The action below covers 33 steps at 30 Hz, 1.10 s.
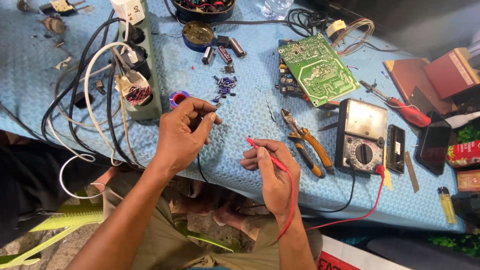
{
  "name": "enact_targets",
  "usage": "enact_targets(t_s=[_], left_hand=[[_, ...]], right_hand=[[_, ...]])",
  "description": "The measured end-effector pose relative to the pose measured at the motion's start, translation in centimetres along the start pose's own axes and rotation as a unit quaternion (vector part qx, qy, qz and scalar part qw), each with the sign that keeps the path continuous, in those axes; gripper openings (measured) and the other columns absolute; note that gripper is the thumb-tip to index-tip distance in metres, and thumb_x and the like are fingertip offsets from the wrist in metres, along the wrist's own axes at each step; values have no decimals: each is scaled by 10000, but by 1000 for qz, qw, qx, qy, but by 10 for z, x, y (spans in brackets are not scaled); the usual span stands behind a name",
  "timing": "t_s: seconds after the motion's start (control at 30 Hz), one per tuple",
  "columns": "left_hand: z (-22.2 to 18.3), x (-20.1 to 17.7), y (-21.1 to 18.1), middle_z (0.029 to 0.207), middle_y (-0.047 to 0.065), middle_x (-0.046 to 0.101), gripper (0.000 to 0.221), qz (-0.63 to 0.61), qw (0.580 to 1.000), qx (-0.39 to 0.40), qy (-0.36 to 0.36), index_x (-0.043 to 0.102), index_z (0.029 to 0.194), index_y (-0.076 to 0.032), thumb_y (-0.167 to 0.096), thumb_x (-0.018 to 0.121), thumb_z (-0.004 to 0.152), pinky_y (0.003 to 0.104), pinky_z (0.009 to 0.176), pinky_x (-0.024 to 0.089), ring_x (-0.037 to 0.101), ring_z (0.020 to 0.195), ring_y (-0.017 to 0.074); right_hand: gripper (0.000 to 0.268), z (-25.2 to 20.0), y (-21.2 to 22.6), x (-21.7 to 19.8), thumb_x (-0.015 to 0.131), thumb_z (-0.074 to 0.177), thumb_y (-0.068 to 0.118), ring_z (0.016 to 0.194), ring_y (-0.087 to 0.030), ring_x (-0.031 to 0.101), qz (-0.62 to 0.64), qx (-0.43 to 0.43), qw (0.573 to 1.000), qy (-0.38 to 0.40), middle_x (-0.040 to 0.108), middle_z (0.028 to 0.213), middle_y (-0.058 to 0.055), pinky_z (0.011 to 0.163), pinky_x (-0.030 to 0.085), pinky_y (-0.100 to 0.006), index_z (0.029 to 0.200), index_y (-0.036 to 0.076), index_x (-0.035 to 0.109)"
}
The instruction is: Testing an electronic component using multimeter probes on a repair bench.
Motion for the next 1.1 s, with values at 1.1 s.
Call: enact_targets(t_s=[1.1], left_hand=[[-7, -1, -14, 980, 126, 737, 141, 53, 998, 46, -9, 599, 1151, -16, -96, 609, 1035, 322, 628, 578, 668, 636, 174]], right_hand=[[218, -1, 11, 3, 589, 997, 129, 752, -233, 784, -35, 35, 999, -22, 759, 924, -183, 693, 664, -304, 1130, -27, 660]])
Point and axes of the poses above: each hand's wrist, its own z-axis towards the middle knuckle, its own x-axis out of the palm, y = z × x, the point moved 5 cm from there along z, towards the middle knuckle
